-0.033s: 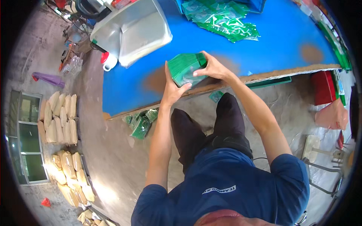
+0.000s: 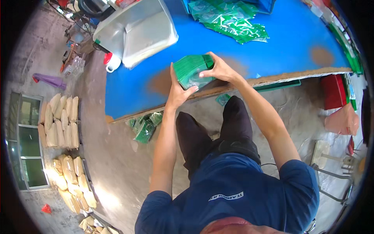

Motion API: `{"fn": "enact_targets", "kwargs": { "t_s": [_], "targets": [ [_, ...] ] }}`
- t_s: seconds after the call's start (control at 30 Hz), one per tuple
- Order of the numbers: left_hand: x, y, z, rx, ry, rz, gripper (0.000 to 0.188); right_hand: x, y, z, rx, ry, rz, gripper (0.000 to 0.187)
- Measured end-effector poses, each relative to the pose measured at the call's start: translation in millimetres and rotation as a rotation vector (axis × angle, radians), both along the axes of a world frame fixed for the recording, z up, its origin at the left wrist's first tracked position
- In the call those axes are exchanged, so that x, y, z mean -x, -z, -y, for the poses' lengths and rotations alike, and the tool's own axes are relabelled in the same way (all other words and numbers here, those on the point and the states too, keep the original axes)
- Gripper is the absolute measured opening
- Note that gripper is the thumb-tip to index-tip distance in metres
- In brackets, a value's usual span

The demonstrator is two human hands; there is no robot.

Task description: Counting green foil pouches and placing them into larger clear plastic bags.

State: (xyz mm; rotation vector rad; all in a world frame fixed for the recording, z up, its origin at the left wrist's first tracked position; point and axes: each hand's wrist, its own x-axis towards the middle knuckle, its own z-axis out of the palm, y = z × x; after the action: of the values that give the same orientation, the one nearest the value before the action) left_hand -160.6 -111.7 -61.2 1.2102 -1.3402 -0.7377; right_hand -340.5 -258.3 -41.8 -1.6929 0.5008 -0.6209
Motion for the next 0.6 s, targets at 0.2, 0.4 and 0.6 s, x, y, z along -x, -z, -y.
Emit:
{"fn": "enact_targets", "kwargs": {
  "t_s": [0.2,0.4,0.6],
  "targets": [
    [2.5,4.2,3.6,-0.026,-0.103,0.086,0.098,7.7,-5.4,-3.8,0.157,0.092,-0.094,0.089],
    [15.7,-27.8,-4.3,-0.069,-0.129,0.12,0.094,-2.1,-85.7,-48.6,1.291,0.169,-0.141,0.118],
    [33.8,-79.3,-28.1,-0.183,0.093,0.11,0.104,31.1,-88.9,-26.8,0.566,-0.184,-0.464,0.087]
  ]
}}
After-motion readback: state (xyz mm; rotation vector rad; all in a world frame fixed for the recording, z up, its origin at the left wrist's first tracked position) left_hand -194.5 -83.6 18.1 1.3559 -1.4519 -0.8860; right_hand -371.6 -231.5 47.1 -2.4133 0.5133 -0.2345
